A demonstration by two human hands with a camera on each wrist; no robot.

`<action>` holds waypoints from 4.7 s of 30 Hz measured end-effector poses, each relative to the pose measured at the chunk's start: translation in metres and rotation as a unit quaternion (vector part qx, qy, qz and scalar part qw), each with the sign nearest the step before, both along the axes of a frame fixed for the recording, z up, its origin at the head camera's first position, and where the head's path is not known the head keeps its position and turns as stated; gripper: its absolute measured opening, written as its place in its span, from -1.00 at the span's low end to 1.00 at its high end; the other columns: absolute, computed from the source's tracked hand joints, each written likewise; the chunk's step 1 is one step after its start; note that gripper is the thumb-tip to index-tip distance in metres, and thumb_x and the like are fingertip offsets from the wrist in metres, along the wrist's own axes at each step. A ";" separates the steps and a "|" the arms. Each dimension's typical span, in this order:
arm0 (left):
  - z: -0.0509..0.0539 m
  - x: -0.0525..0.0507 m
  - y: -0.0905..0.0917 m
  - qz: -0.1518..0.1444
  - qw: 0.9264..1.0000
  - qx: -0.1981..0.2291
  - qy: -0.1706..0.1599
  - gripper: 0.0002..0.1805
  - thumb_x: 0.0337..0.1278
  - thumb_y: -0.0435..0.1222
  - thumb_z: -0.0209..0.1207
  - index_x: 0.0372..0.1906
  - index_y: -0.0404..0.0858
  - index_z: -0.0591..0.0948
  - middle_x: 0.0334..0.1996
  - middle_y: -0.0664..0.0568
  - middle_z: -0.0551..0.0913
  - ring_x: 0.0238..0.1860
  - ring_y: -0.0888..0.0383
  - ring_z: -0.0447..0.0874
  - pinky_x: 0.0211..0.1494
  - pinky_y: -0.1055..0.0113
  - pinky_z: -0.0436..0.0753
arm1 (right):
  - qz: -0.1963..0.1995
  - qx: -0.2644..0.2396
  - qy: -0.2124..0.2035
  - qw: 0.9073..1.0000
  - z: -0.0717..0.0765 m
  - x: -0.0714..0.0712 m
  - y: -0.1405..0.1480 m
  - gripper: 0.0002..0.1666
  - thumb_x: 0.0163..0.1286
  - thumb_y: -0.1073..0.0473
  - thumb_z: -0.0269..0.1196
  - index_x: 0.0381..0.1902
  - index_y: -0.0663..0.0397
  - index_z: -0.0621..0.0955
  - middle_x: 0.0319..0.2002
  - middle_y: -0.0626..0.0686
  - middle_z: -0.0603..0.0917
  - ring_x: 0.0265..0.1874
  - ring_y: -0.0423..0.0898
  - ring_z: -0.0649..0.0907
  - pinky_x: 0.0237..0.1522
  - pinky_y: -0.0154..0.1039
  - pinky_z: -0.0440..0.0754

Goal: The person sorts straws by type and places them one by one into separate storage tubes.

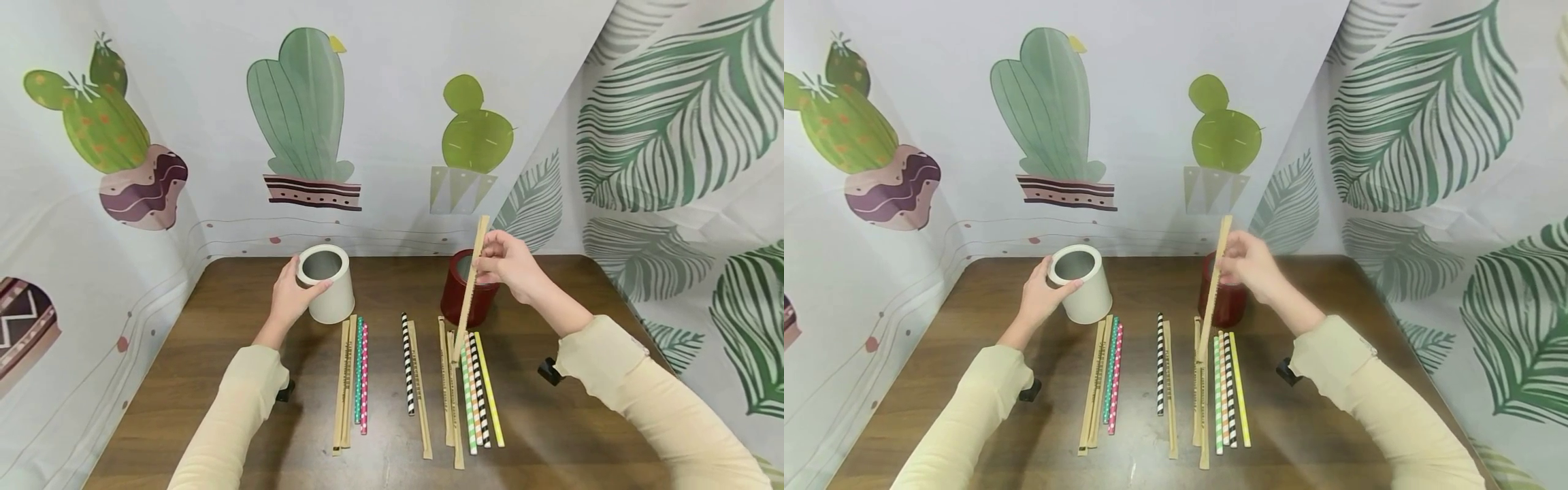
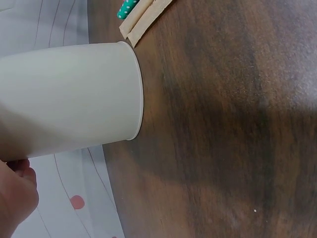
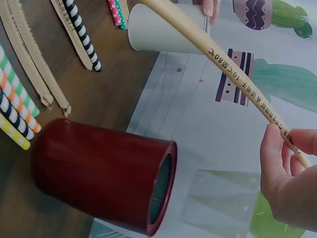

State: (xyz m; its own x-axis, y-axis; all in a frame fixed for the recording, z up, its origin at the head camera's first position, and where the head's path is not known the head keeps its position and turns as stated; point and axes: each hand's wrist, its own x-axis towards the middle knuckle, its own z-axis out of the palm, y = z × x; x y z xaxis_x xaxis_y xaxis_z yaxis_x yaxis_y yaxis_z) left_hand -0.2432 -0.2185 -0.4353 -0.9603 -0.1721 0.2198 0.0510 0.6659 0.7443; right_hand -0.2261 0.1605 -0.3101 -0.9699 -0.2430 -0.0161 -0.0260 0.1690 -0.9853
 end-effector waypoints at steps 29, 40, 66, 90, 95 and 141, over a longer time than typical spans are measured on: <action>-0.002 -0.001 -0.001 0.001 1.000 0.001 -0.003 0.03 -0.28 0.11 0.27 0.33 -0.25 0.10 0.30 -0.15 0.15 0.28 -0.15 0.14 0.24 -0.05 0.21 | -0.055 -0.086 0.058 0.993 0.037 -0.041 -0.066 -0.87 0.25 0.39 0.04 -0.32 0.13 0.31 -0.48 -0.01 0.51 -0.56 -0.20 0.61 -0.47 -0.33 0.62; 0.000 0.000 0.000 0.003 1.000 -0.005 -0.003 0.03 -0.27 0.09 0.28 0.32 -0.28 0.10 0.31 -0.17 0.14 0.27 -0.17 0.14 0.24 -0.05 0.21 | -0.085 -0.142 0.055 0.985 0.037 -0.061 -0.094 -0.86 0.22 0.42 0.07 -0.38 0.14 0.35 -0.49 0.02 0.51 -0.59 -0.17 0.61 -0.53 -0.31 0.62; 0.000 0.000 -0.001 -0.005 1.000 0.002 0.008 0.04 -0.27 0.11 0.27 0.31 -0.33 0.11 0.30 -0.19 0.15 0.29 -0.16 0.13 0.26 -0.03 0.19 | -0.077 -0.110 0.048 0.990 -0.022 -0.074 -0.156 -0.87 0.25 0.31 0.09 -0.26 0.27 0.46 -0.48 0.04 0.61 -0.60 -0.23 0.62 -0.42 -0.19 0.63; -0.003 -0.002 -0.001 -0.002 1.000 0.006 0.012 0.05 -0.28 0.11 0.27 0.31 -0.34 0.11 0.30 -0.21 0.15 0.28 -0.15 0.14 0.26 -0.03 0.20 | 0.003 -0.003 -0.021 1.000 -0.056 -0.065 -0.184 -0.75 0.30 0.15 0.07 -0.19 0.22 0.53 -0.35 0.16 0.58 -0.58 -0.14 0.58 -0.56 -0.33 0.58; -0.003 -0.002 -0.001 -0.001 1.000 0.008 0.011 0.05 -0.28 0.11 0.28 0.31 -0.33 0.11 0.30 -0.20 0.15 0.28 -0.14 0.14 0.25 -0.01 0.21 | 0.018 0.033 -0.020 0.999 -0.062 -0.065 -0.185 -0.73 0.30 0.11 0.07 -0.16 0.17 0.55 -0.26 0.23 0.58 -0.56 -0.13 0.57 -0.57 -0.36 0.57; -0.001 0.002 0.002 0.005 1.000 0.019 0.012 0.07 -0.33 0.17 0.26 0.31 -0.29 0.12 0.29 -0.19 0.17 0.26 -0.18 0.15 0.22 -0.07 0.21 | 0.098 0.031 -0.154 0.983 -0.100 -0.012 -0.067 -0.53 0.22 0.27 0.14 0.09 0.20 0.34 -0.13 0.21 0.51 -0.29 0.00 0.63 -0.38 -0.21 0.63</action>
